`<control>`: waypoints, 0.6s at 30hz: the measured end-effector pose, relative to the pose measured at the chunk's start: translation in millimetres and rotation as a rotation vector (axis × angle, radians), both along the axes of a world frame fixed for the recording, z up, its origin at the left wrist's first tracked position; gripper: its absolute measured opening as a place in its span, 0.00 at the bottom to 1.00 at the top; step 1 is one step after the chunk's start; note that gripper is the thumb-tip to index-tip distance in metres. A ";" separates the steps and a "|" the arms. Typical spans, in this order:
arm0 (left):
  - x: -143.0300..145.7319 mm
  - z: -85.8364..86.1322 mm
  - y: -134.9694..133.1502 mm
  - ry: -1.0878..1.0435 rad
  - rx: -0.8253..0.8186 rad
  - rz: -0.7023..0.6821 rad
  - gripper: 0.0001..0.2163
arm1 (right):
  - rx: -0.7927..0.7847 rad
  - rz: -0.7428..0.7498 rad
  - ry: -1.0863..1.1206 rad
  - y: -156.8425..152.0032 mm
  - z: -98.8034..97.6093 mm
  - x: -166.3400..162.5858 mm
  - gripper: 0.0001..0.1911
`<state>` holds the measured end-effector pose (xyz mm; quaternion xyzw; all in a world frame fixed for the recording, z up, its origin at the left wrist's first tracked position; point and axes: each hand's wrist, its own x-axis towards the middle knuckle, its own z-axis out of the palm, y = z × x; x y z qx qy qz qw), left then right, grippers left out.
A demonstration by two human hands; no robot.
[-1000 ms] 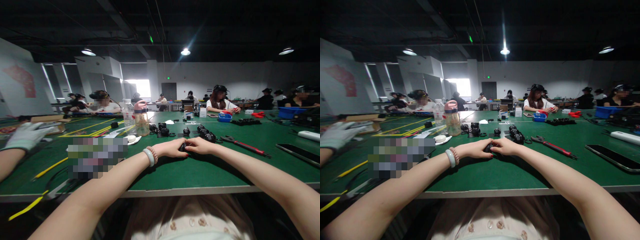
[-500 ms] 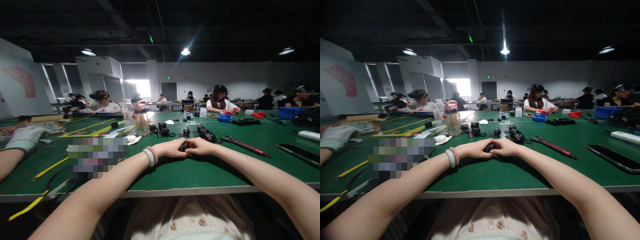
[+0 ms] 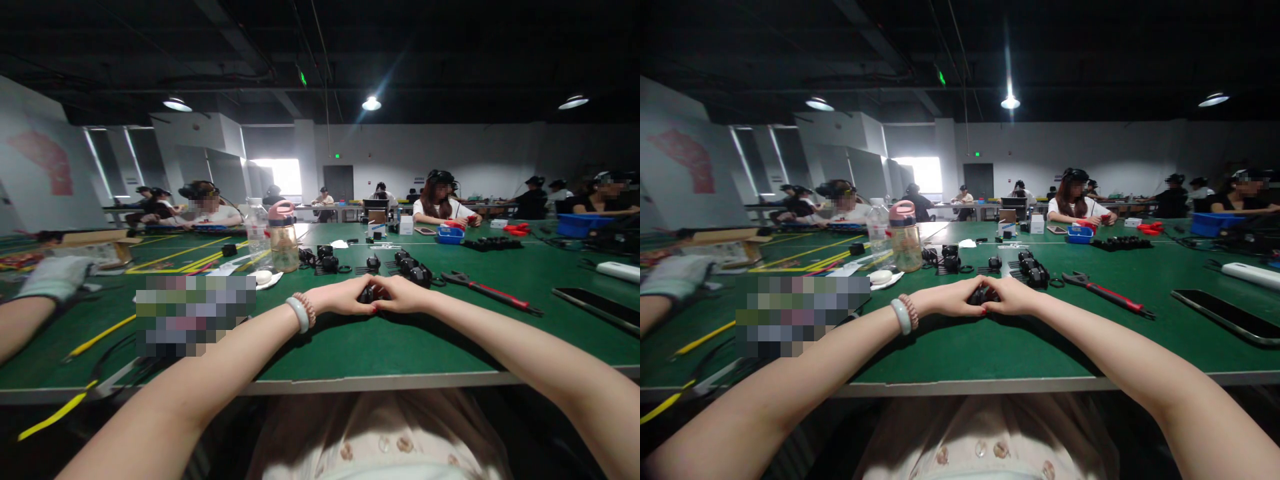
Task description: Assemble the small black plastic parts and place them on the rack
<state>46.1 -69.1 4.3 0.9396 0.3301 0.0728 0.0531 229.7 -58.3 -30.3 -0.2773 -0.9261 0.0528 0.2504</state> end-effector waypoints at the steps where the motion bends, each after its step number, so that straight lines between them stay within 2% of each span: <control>1: 0.1 0.0 -0.2 -0.001 0.001 0.002 0.23 | 0.003 -0.004 -0.001 -0.1 -0.2 -0.2 0.23; 18: 2.1 3.6 -4.5 0.027 -0.007 0.033 0.20 | 0.001 0.003 -0.024 -0.3 1.9 -0.6 0.17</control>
